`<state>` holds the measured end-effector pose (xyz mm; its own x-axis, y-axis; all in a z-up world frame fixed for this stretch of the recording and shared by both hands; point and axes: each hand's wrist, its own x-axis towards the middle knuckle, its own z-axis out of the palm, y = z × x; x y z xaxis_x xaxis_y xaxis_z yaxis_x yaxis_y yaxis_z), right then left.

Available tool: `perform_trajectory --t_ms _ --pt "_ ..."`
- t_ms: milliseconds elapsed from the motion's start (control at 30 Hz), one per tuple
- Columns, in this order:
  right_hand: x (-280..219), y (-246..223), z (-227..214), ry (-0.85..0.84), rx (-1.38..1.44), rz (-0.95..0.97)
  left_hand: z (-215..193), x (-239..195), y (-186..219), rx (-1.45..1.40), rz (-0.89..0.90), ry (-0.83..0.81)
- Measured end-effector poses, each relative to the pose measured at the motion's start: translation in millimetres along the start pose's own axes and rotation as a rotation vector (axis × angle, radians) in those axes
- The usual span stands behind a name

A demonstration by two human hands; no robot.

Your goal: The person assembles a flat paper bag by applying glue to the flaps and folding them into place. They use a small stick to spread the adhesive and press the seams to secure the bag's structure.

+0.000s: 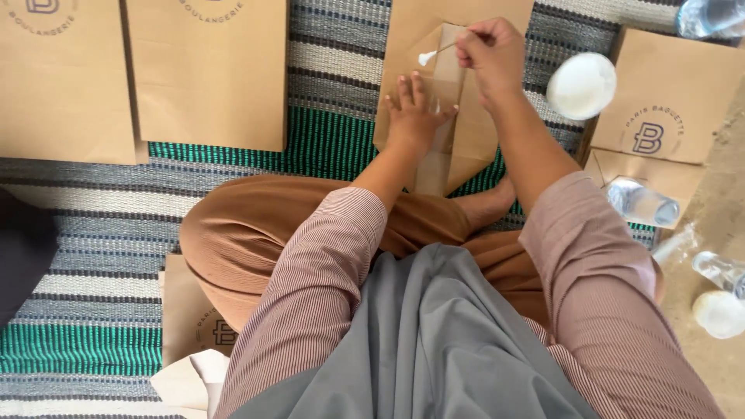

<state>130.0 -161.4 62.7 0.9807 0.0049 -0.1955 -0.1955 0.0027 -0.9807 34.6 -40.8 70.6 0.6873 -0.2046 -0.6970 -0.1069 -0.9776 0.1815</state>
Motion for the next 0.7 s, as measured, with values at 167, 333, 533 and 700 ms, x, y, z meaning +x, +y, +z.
perform_trajectory --t_ms 167,333,533,700 --pt "2 12 38 -0.001 -0.125 -0.043 -2 -4 -5 -0.001 0.024 -0.016" --pt "-1 21 44 -0.009 -0.161 -0.031 6 -2 -4 -0.02 0.041 0.018" --pt "-4 26 51 -0.023 -0.141 -0.035 6 -1 -2 0.007 0.032 0.016" --pt "-5 24 49 -0.018 -0.274 -0.11 -1 -7 0 0.007 0.036 0.004"
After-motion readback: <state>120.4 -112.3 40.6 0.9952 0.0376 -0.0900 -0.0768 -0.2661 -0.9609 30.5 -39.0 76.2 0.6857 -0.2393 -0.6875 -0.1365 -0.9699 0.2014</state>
